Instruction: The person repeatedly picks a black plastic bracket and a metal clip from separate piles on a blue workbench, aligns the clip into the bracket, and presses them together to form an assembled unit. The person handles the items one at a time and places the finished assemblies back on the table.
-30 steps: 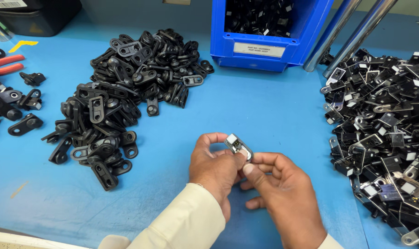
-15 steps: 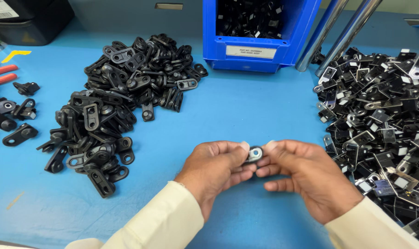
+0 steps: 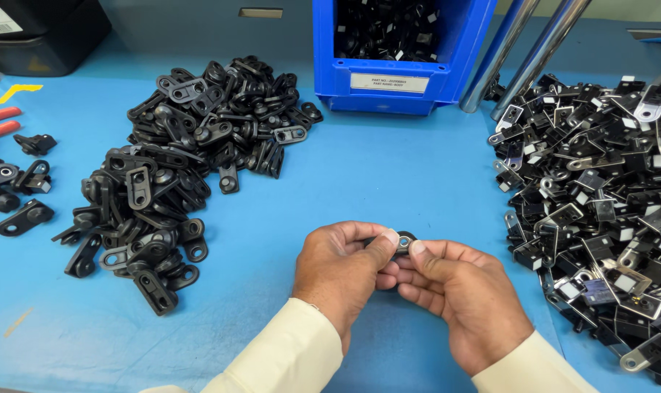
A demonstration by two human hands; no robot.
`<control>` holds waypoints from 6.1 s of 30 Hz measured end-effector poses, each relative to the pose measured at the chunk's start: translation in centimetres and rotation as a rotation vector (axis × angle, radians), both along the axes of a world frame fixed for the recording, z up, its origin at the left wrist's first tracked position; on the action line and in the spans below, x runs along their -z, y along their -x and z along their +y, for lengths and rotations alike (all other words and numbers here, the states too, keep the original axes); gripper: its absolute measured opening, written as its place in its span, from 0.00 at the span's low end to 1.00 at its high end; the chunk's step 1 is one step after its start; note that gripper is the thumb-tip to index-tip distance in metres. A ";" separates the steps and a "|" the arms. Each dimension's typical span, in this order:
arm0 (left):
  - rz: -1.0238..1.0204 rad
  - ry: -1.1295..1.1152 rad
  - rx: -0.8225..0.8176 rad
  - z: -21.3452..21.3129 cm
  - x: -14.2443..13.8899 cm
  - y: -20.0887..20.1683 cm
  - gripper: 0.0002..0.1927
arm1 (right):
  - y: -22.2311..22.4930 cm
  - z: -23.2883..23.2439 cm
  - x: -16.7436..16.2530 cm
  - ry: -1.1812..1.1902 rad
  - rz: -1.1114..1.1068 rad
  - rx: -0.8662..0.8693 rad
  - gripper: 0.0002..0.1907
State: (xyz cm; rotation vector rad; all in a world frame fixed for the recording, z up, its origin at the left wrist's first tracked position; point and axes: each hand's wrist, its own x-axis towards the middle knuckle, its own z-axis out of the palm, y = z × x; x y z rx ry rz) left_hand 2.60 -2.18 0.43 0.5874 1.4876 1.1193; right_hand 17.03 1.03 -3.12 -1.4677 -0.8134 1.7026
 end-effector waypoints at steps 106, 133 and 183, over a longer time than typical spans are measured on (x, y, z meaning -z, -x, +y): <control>0.752 -0.065 0.372 -0.8 0.2 5.8 0.14 | -2.0 5.6 -2.7 -0.790 -1.416 -0.444 0.21; 0.662 0.063 0.235 0.5 0.6 1.6 0.09 | -4.0 3.6 -0.9 -0.582 -1.191 -0.347 0.19; 0.988 0.007 0.411 1.1 -0.8 -0.7 0.04 | 1.3 1.1 -1.0 -0.608 -0.812 -0.342 0.12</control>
